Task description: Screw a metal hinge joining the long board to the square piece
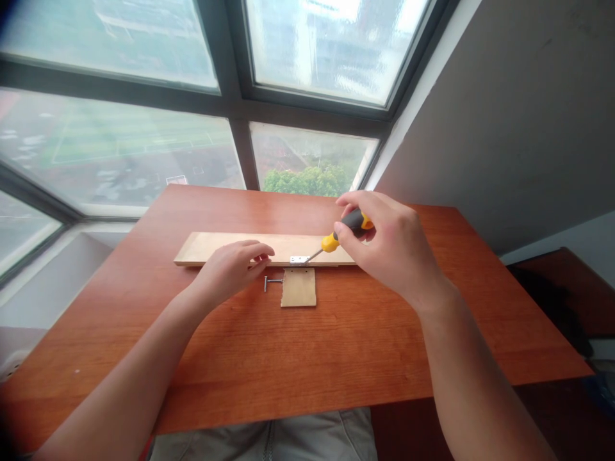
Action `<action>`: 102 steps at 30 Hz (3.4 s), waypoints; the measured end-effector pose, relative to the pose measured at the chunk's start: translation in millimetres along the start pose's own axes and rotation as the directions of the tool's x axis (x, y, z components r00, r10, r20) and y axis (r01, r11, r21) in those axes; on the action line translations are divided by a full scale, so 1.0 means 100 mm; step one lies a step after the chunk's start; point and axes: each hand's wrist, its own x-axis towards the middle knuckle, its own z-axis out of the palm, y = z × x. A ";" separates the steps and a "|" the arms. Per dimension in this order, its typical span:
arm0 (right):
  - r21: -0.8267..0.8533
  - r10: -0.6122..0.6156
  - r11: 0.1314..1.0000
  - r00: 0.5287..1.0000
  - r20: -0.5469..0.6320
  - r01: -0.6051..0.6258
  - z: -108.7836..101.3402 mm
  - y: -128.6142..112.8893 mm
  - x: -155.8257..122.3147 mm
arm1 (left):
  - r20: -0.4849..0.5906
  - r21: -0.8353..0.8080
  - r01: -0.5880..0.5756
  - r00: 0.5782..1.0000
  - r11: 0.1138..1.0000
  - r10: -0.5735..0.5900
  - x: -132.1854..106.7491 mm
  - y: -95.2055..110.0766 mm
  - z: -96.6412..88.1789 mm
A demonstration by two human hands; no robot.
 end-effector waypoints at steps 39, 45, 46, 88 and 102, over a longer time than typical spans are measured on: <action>-0.411 0.028 0.911 0.995 0.100 0.016 0.42 -0.27 0.80 | -0.109 0.113 0.041 0.994 0.993 -0.029 0.04 -0.26 0.20; -0.490 0.087 0.871 0.993 0.086 -0.034 0.44 -0.30 0.83 | -0.082 0.178 -0.019 0.996 0.984 0.034 0.03 -0.27 0.21; -0.493 0.087 0.869 0.992 0.088 -0.032 0.43 -0.31 0.82 | -0.073 0.189 -0.034 0.996 0.981 0.048 0.04 -0.28 0.21; -0.018 -0.114 0.992 0.941 0.319 0.126 0.33 -0.30 0.89 | -0.029 0.162 -0.021 0.999 0.987 0.026 0.08 -0.34 0.16; -0.038 -0.137 0.987 0.937 0.320 0.158 0.27 -0.28 0.84 | -0.042 0.143 -0.018 0.999 0.990 0.024 0.06 -0.32 0.18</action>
